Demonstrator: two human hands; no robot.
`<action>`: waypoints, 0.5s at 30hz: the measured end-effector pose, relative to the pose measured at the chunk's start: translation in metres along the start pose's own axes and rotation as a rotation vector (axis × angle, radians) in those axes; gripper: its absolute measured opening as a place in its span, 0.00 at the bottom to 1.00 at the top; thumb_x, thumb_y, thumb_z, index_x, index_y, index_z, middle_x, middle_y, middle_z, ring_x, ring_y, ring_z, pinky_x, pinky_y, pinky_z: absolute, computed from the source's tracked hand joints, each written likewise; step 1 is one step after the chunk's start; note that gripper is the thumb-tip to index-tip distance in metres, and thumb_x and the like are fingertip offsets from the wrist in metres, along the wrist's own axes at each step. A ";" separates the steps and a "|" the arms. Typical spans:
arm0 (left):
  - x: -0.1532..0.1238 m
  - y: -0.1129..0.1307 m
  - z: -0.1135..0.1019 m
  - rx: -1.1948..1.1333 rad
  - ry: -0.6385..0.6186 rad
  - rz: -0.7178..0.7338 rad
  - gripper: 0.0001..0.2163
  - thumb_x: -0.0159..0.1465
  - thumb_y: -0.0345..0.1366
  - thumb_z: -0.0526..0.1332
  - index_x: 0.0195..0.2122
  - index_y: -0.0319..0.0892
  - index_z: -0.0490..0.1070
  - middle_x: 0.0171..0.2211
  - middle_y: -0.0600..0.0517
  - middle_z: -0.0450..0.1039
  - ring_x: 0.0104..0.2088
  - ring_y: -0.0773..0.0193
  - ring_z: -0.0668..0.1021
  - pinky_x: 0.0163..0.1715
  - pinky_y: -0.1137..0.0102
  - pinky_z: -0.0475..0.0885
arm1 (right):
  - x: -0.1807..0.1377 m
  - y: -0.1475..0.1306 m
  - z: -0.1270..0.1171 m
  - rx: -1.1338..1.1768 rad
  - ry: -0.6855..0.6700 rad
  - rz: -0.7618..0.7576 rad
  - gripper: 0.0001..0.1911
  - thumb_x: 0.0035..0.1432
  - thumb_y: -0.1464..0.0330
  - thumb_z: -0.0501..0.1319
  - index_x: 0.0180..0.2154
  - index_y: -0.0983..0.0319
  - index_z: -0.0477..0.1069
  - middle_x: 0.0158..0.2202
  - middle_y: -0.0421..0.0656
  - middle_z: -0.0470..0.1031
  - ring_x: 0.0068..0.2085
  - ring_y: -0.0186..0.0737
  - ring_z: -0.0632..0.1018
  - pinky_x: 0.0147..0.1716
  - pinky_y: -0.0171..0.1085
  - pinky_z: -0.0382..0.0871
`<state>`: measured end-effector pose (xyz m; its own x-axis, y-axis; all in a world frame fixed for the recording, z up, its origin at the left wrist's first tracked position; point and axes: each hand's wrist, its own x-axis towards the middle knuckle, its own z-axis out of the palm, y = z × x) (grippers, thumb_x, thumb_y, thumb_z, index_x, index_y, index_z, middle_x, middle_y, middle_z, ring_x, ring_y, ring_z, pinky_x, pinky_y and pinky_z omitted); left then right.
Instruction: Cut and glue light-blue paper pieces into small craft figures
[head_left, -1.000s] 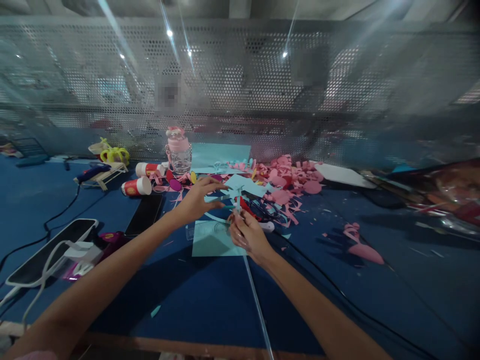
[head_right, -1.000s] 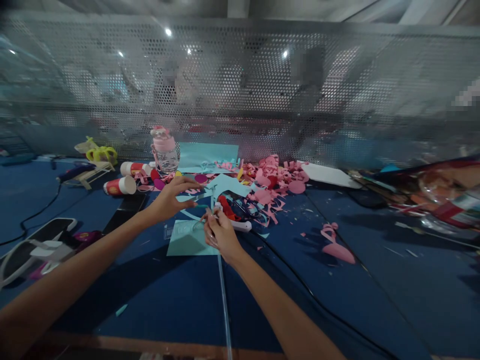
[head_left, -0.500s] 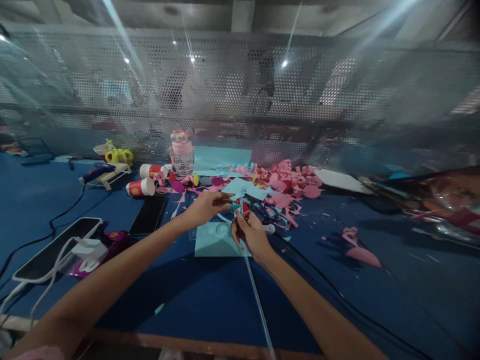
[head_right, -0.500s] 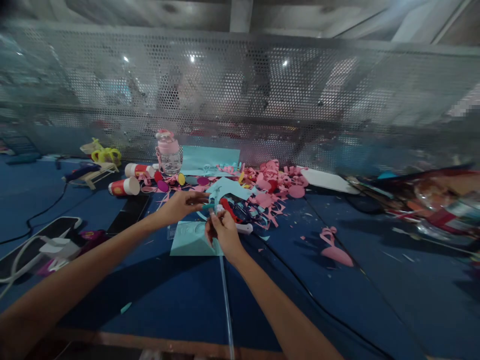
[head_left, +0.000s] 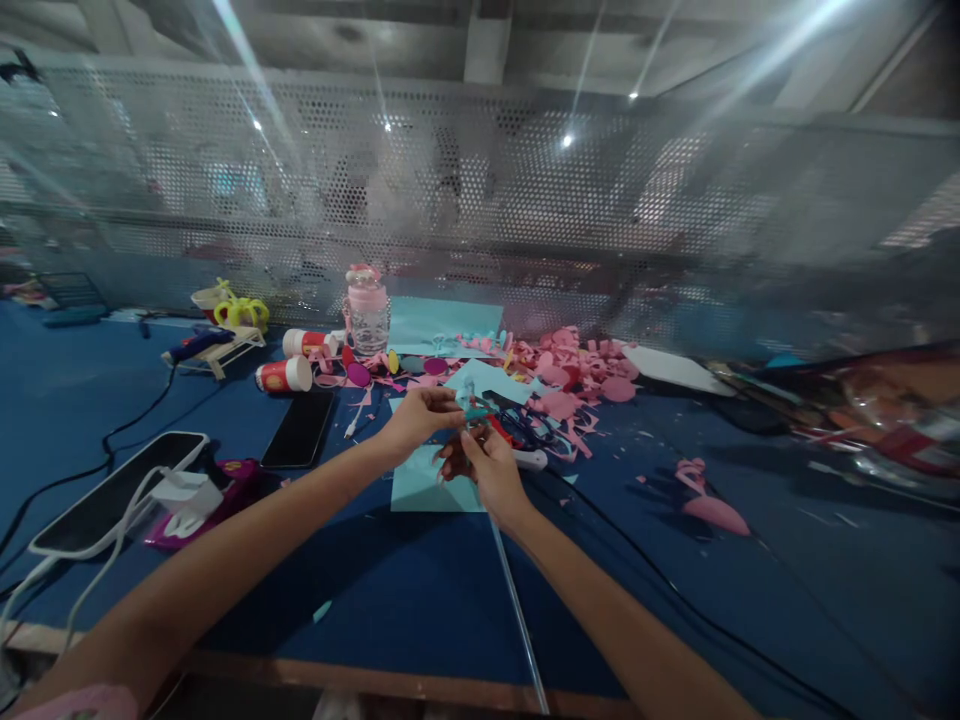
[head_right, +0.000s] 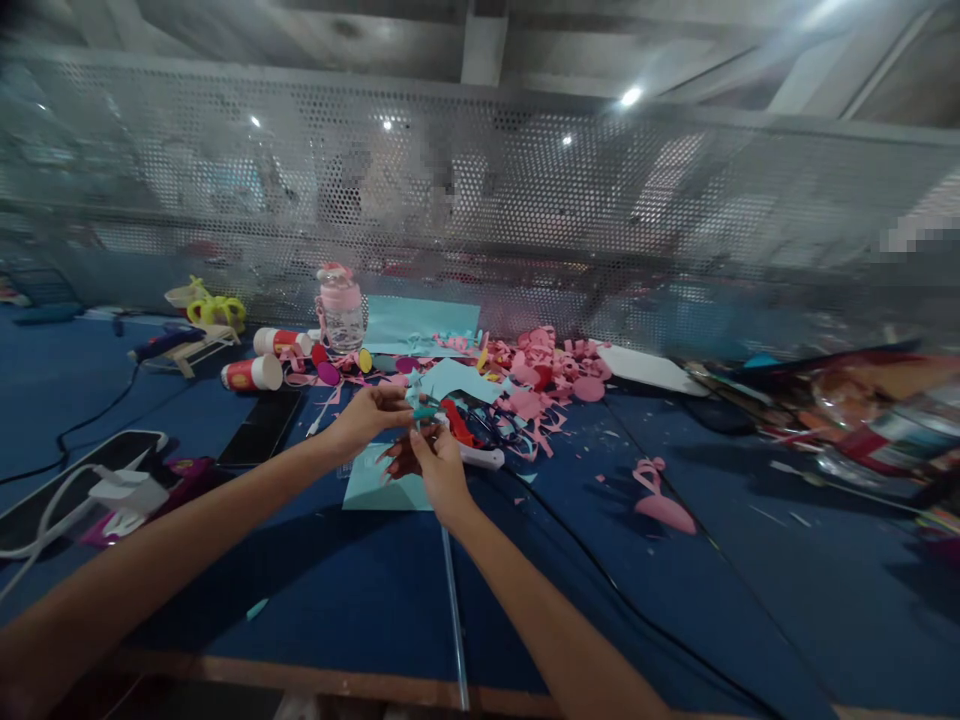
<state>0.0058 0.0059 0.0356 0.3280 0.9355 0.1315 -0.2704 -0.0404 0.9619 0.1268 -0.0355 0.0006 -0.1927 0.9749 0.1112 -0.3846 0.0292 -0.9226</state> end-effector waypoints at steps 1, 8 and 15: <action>-0.001 -0.001 0.000 -0.009 0.001 0.000 0.16 0.39 0.33 0.71 0.25 0.37 0.65 0.19 0.57 0.68 0.21 0.74 0.72 0.22 0.78 0.65 | 0.000 0.000 0.000 0.001 -0.002 -0.006 0.21 0.45 0.56 0.64 0.30 0.59 0.54 0.19 0.34 0.70 0.16 0.32 0.71 0.16 0.33 0.67; -0.002 -0.002 0.001 -0.012 0.018 0.013 0.17 0.39 0.34 0.70 0.27 0.36 0.65 0.19 0.58 0.66 0.20 0.74 0.71 0.19 0.78 0.64 | 0.005 0.001 0.001 -0.045 -0.051 -0.047 0.22 0.44 0.58 0.64 0.34 0.58 0.54 0.24 0.35 0.68 0.20 0.33 0.72 0.20 0.36 0.68; -0.001 0.011 -0.012 -0.124 0.183 0.070 0.21 0.35 0.33 0.72 0.29 0.37 0.64 0.21 0.58 0.69 0.22 0.72 0.74 0.27 0.73 0.72 | 0.000 -0.033 -0.033 -1.076 -0.052 -0.297 0.21 0.44 0.66 0.60 0.40 0.61 0.55 0.41 0.49 0.64 0.42 0.44 0.68 0.39 0.45 0.66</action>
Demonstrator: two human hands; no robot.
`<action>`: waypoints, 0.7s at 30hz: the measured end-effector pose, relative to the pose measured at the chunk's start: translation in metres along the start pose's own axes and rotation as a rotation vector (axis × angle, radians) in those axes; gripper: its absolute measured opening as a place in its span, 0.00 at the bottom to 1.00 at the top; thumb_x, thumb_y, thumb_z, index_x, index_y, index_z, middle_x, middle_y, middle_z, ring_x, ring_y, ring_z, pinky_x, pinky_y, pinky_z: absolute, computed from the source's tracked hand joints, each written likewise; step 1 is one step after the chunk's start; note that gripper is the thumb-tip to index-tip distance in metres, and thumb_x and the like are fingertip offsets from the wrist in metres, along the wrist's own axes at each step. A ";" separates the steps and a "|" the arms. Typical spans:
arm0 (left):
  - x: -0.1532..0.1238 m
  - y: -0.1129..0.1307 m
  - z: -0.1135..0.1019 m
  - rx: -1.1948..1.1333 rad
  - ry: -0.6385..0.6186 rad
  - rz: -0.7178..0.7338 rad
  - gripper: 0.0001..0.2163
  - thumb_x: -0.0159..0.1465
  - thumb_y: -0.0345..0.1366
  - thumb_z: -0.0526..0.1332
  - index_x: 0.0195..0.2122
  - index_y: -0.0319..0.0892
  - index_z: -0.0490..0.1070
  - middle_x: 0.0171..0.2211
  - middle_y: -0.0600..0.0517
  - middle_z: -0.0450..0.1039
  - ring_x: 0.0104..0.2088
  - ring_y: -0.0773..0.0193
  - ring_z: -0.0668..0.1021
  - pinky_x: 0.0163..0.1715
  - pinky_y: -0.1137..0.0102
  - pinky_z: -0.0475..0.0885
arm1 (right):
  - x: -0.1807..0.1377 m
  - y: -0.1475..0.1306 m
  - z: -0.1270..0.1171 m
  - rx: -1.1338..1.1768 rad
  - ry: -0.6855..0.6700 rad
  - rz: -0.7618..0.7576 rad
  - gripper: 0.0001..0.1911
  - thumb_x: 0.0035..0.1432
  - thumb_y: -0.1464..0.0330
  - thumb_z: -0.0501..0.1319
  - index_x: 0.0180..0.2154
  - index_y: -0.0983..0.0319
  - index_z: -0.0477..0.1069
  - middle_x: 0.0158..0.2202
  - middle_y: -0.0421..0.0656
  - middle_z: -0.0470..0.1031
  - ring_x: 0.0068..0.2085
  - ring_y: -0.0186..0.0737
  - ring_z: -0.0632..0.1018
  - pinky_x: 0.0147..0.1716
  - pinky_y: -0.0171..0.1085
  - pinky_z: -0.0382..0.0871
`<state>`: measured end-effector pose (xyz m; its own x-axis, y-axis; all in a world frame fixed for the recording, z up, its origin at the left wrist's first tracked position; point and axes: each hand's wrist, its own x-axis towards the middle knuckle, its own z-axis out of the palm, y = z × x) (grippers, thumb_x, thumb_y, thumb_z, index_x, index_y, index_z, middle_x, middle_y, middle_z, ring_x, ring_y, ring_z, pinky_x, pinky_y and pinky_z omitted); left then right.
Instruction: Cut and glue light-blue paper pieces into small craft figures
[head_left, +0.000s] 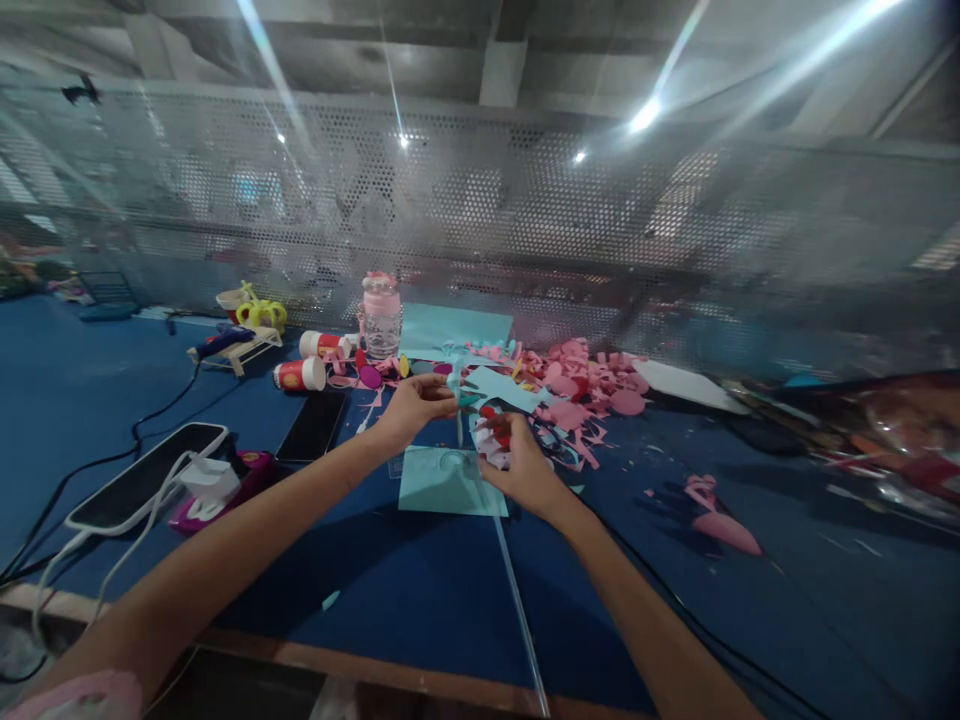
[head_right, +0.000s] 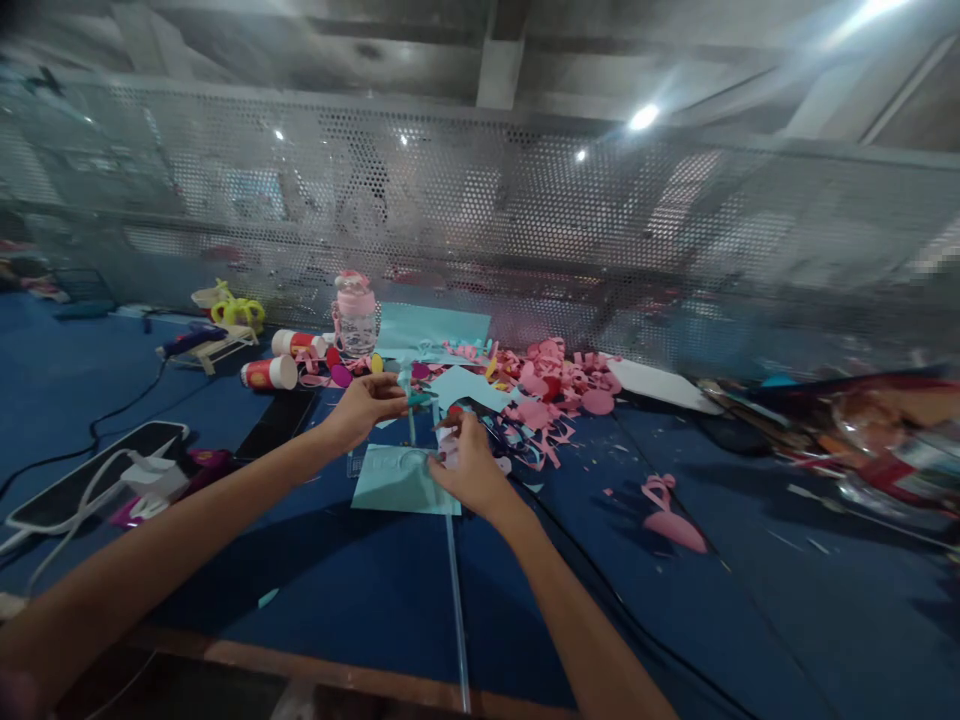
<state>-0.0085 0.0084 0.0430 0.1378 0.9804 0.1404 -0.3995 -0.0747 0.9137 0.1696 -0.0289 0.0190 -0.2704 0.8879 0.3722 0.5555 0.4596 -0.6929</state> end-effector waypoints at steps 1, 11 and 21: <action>-0.001 0.002 -0.003 -0.004 0.021 -0.002 0.22 0.35 0.33 0.72 0.30 0.37 0.64 0.21 0.58 0.69 0.22 0.72 0.74 0.27 0.73 0.72 | -0.002 0.003 -0.008 -0.223 -0.010 -0.027 0.23 0.41 0.67 0.61 0.40 0.63 0.56 0.42 0.51 0.62 0.46 0.49 0.65 0.43 0.47 0.62; -0.012 -0.005 -0.030 0.026 0.107 -0.019 0.23 0.34 0.34 0.72 0.31 0.38 0.65 0.20 0.59 0.68 0.21 0.71 0.74 0.24 0.74 0.72 | -0.003 0.019 -0.014 -1.031 -0.153 -0.044 0.25 0.38 0.76 0.56 0.43 0.70 0.58 0.44 0.57 0.60 0.44 0.53 0.63 0.39 0.44 0.60; -0.010 -0.024 -0.045 0.272 0.158 0.185 0.38 0.42 0.32 0.69 0.55 0.49 0.55 0.49 0.47 0.59 0.25 0.76 0.72 0.26 0.74 0.71 | 0.004 0.038 -0.018 -1.044 -0.069 0.023 0.15 0.47 0.70 0.55 0.39 0.69 0.61 0.40 0.55 0.63 0.42 0.51 0.66 0.39 0.43 0.61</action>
<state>-0.0409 0.0088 0.0031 -0.0642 0.9602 0.2718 -0.1464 -0.2784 0.9492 0.2041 -0.0080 0.0050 -0.2767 0.9106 0.3070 0.9553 0.2259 0.1908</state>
